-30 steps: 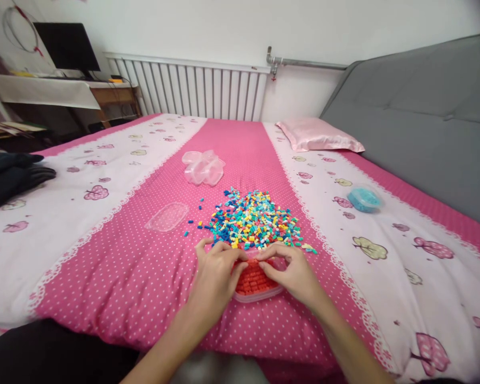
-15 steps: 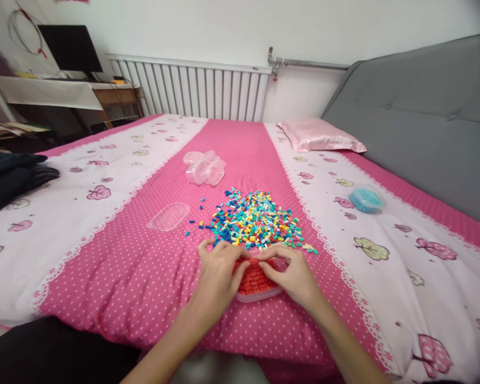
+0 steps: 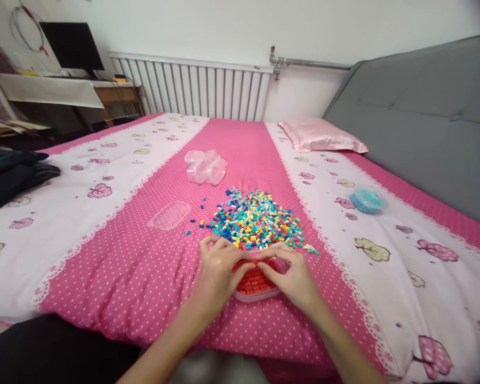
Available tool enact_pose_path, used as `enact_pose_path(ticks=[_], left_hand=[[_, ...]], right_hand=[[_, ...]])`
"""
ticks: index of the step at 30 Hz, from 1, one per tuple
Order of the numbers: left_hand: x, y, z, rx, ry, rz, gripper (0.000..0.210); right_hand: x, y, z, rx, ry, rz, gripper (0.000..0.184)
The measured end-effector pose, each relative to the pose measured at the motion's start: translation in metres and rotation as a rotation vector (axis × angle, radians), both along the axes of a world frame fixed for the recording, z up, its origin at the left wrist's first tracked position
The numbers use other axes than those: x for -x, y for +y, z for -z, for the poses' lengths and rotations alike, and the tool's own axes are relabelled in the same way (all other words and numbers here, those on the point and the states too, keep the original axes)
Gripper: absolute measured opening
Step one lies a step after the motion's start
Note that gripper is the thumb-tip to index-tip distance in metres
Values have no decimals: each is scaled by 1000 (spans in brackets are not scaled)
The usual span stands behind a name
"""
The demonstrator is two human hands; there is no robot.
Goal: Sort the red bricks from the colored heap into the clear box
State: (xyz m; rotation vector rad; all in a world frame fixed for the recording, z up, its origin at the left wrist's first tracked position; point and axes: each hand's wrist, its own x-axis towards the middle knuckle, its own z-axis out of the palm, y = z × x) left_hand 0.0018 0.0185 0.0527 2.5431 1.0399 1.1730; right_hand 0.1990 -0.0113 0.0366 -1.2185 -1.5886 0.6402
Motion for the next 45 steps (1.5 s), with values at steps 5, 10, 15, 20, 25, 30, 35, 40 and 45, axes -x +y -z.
enact_pose_path(ticks=[5,10,15,20,25,30,35,40,45], left_hand=[[-3,-4,-2,47,-26,25,4],[-4,-5,-3,70,-35,25,5],[-3,-3,3,17,-40,9,7],[-3,0,5,-25,-35,8,9],[0,1,0,33,-10,2,8],[0,1,-3,66,3,-16,10],[-3,0,-2,54,-12,-3,10],[-3,-2,-1,32,-28,16,3],[-1,-3,-3,33,-7,37,3]], right_hand=[[3,-1,3,-35,17,17,15],[3,-1,2,-52,18,27,16],[2,-1,4,-43,26,27,16],[2,-1,5,-21,28,23,14],[2,-1,4,27,27,29,17],[1,-1,1,50,36,82,12],[3,-3,-1,35,22,98,10],[5,-6,1,17,4,91,8],[6,-8,1,32,22,73,9]])
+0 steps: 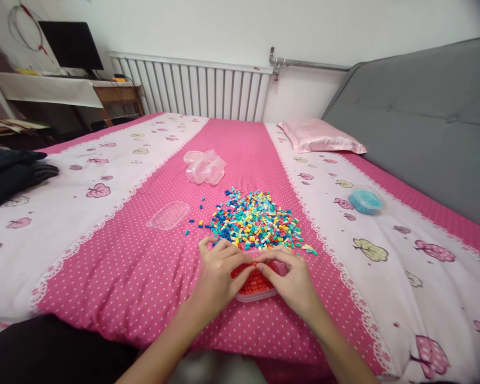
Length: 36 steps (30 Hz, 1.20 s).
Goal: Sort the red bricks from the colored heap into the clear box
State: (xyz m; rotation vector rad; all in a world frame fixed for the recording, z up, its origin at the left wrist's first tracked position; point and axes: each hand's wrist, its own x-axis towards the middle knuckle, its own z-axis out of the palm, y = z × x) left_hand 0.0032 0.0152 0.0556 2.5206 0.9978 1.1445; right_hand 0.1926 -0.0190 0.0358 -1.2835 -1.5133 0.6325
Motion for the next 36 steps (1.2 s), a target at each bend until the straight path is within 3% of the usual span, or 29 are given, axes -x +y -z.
enact_pose_path(ticks=[13,25,30,36], left_hand=[[1,7,5,-17,79,48,1],[4,2,-6,206,189,63,12],[4,0,-1,222,208,103,18],[-4,-5,-6,267,113,83,22]], right_hand=[[-2,2,-2,25,14,-21,5],[-42,6,-19,-16,113,116,20],[-44,0,-23,56,-7,31,21],[-16,-15,-30,19,-322,-90,14]])
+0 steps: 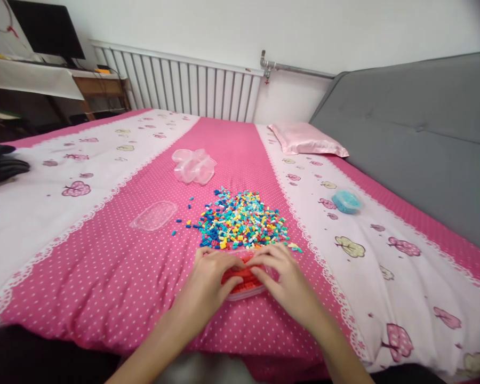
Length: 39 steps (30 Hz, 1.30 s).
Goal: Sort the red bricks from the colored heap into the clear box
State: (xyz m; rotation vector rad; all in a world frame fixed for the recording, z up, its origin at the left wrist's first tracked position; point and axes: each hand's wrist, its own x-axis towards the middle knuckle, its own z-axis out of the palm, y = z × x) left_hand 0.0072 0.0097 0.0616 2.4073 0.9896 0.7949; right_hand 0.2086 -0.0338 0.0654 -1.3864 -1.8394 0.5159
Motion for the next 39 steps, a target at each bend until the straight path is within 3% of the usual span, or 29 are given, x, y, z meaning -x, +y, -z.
enact_pose_path(ticks=[5,9,15,26,31,39], left_hand=[[-2,-2,-7,20,-18,-46,14],[17,7,-16,48,56,13,9],[43,18,-31,-66,170,18,6],[23,1,-29,1,250,85,7],[20,1,-24,4,284,62,5],[17,1,-30,68,343,59,8]], right_hand=[[11,-2,1,5,-85,-42,12],[9,-2,3,5,-154,-34,8],[12,-6,3,9,-212,-69,10],[13,-7,-3,66,-226,-103,12],[12,-6,-3,72,-204,-102,27],[2,-8,-14,85,-192,-39,41]])
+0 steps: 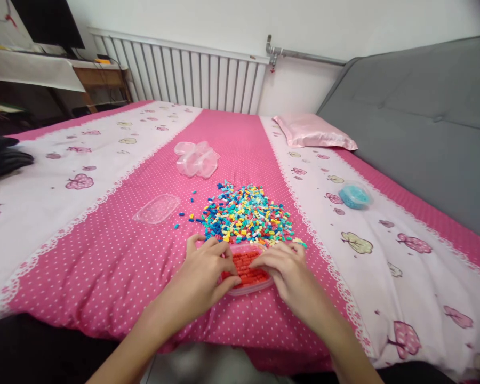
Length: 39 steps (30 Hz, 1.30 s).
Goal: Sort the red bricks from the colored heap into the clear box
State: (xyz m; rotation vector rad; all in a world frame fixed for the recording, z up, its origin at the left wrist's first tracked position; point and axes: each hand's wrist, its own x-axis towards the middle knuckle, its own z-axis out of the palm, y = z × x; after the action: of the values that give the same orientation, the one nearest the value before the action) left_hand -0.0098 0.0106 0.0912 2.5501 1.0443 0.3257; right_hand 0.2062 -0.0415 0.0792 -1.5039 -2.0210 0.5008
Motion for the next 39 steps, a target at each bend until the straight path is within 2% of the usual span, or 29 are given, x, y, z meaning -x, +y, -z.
enact_pose_path(ticks=[7,13,25,39], left_hand=[[2,3,2,-48,-47,27,19],[8,4,0,-99,-18,-3,28],[10,3,-4,-53,-38,23,34],[8,1,0,-11,-46,56,35]], right_hand=[[-15,-3,-7,-6,-46,69,45],[-5,-6,-2,-27,-98,38,48],[-2,-6,2,16,-106,6,54],[-3,-6,1,28,-114,31,47]])
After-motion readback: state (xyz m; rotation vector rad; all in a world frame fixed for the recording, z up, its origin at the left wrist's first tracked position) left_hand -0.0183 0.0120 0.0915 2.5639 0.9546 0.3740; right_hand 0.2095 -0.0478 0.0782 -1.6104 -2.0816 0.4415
